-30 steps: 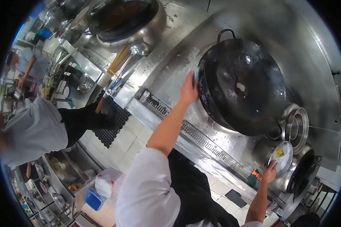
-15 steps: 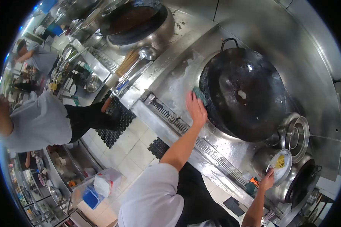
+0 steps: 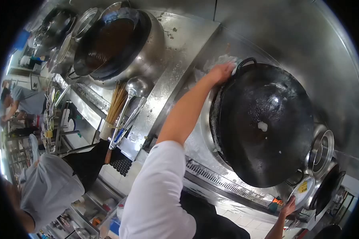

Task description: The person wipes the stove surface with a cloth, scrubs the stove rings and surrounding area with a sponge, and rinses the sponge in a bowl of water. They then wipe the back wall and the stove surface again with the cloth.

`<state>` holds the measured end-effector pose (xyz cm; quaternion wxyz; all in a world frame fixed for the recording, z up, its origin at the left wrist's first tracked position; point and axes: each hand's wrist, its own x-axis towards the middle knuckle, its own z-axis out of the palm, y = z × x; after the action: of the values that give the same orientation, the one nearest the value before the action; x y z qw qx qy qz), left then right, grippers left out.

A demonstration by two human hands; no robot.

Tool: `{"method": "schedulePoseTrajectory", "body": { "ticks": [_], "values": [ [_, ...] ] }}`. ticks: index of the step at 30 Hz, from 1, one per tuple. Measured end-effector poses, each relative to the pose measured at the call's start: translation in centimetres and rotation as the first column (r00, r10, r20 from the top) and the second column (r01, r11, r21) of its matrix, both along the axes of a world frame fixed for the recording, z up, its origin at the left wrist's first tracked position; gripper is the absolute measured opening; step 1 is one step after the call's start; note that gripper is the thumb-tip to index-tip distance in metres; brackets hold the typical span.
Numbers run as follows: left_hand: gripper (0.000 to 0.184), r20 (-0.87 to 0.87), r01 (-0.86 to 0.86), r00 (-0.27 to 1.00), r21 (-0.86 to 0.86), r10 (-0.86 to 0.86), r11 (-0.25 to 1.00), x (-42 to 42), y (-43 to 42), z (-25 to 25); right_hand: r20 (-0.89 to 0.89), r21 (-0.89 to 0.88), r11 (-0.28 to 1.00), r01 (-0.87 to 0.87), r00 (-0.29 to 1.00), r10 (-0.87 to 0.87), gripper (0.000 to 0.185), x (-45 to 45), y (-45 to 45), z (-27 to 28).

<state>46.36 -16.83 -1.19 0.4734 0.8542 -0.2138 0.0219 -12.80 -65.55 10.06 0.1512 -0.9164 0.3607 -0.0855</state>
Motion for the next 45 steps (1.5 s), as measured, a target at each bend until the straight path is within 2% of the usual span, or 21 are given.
{"method": "schedulePoseTrajectory", "body": {
  "ticks": [3,4,5,8,10,11,12,15,18,20,21,23,24,25,26,27,28,29,33,43,45],
  "values": [
    [0.032,-0.199,-0.240,0.951,0.003,0.236,0.971,-12.0,5.3,2.0,0.016,0.071,0.997,0.015,1.000,-0.016,0.059,0.4,-0.5,-1.3],
    [0.033,-0.520,-0.228,0.812,0.132,0.264,0.965,-16.1,6.7,3.8,-0.006,0.040,0.999,0.023,1.000,-0.022,0.060,0.3,-0.6,-1.4],
    [0.035,-0.239,-0.140,0.937,0.412,0.255,0.900,-20.4,8.1,-2.0,-0.023,0.007,1.000,0.029,0.999,-0.029,0.061,0.4,-0.6,-1.4],
    [0.038,-0.161,-0.338,0.917,0.179,0.366,0.924,-22.2,7.6,-1.9,-0.026,0.042,0.998,0.056,0.998,-0.055,0.062,0.4,-0.8,-1.8],
    [0.050,0.083,-0.205,0.978,0.188,0.192,0.961,-15.3,7.1,-3.5,-0.016,0.045,0.998,0.041,0.999,-0.041,0.062,0.2,-1.0,-1.8],
    [0.073,-0.510,-0.106,0.847,0.110,0.148,0.988,-10.7,6.4,3.0,0.008,0.092,0.994,0.057,0.998,-0.058,0.062,0.2,-0.9,-1.9],
    [0.080,-0.605,-0.103,0.789,0.033,0.102,0.994,-7.2,5.7,3.1,0.026,0.137,0.988,0.067,0.997,-0.071,0.062,0.3,-1.1,-1.7],
    [0.076,-0.514,-0.169,0.851,-0.081,0.104,0.982,-6.9,5.4,2.1,0.119,0.195,0.973,0.120,0.982,-0.144,0.062,0.4,-1.4,-2.4],
    [0.059,-0.648,-0.330,0.700,0.078,0.300,0.941,-15.3,6.7,-1.0,-0.009,0.129,0.986,0.106,0.994,-0.106,0.062,1.5,-0.1,-0.5],
    [0.043,-0.139,-0.504,0.852,0.038,0.504,0.863,-27.2,5.7,-5.7,-0.168,-0.016,1.000,0.000,0.986,-0.003,0.062,1.8,-0.3,-0.5],
    [0.034,-0.393,-0.481,0.774,0.143,0.496,0.865,-30.7,5.3,-1.6,-0.159,0.000,1.000,-0.003,0.987,0.002,0.062,1.9,0.2,-0.4],
    [0.033,-0.507,-0.546,0.680,0.133,0.530,0.827,-36.0,3.6,0.2,-0.145,0.106,0.994,-0.028,0.989,0.043,0.058,1.8,0.4,0.1],
    [0.033,-0.508,-0.519,0.700,0.122,0.502,0.846,-38.1,2.8,0.4,-0.005,0.165,0.985,-0.046,0.999,0.047,0.053,1.0,-0.6,-1.7],
    [0.031,-0.707,-0.632,0.538,0.023,0.459,0.775,-40.1,1.9,0.5,0.040,-0.107,0.948,-0.301,0.951,0.307,0.048,-0.3,-1.6,-3.5],
    [0.031,-0.869,-0.722,0.363,-0.035,0.336,0.691,-42.0,0.4,0.8,-0.026,0.147,0.989,-0.014,1.000,0.018,0.047,1.6,1.4,-1.3],
    [0.031,-0.878,-0.650,0.398,-0.065,0.266,0.757,-43.9,-0.9,1.4,-0.198,0.197,0.978,0.072,0.980,-0.033,0.049,3.5,5.0,3.0],
    [0.035,-0.915,-0.688,0.390,-0.213,0.106,0.694,-45.3,-1.8,2.1,-0.142,-0.477,0.747,-0.463,0.879,0.454,0.059,0.1,-1.4,-5.2],
    [0.040,-0.926,-0.725,0.373,-0.330,-0.057,0.604,-46.4,-3.1,2.8,-0.010,-0.049,0.999,0.022,1.000,-0.023,0.057,2.3,4.9,0.4],
    [0.045,-0.875,-0.554,0.292,-0.484,-0.387,0.677,-49.2,-8.6,6.5,-0.137,0.079,0.995,-0.063,0.988,0.074,0.057,2.3,7.3,5.2],
    [0.042,-0.823,-0.395,0.265,-0.568,-0.502,0.722,-52.2,-13.5,12.4,-0.099,0.183,0.963,-0.197,0.971,0.217,0.044,-1.9,7.4,4.5],
    [0.042,-0.798,-0.364,0.310,-0.601,-0.517,0.711,-52.9,-13.3,13.7,0.032,0.376,0.926,-0.042,0.999,0.033,0.035,-2.4,6.5,5.6]
  ]
}}
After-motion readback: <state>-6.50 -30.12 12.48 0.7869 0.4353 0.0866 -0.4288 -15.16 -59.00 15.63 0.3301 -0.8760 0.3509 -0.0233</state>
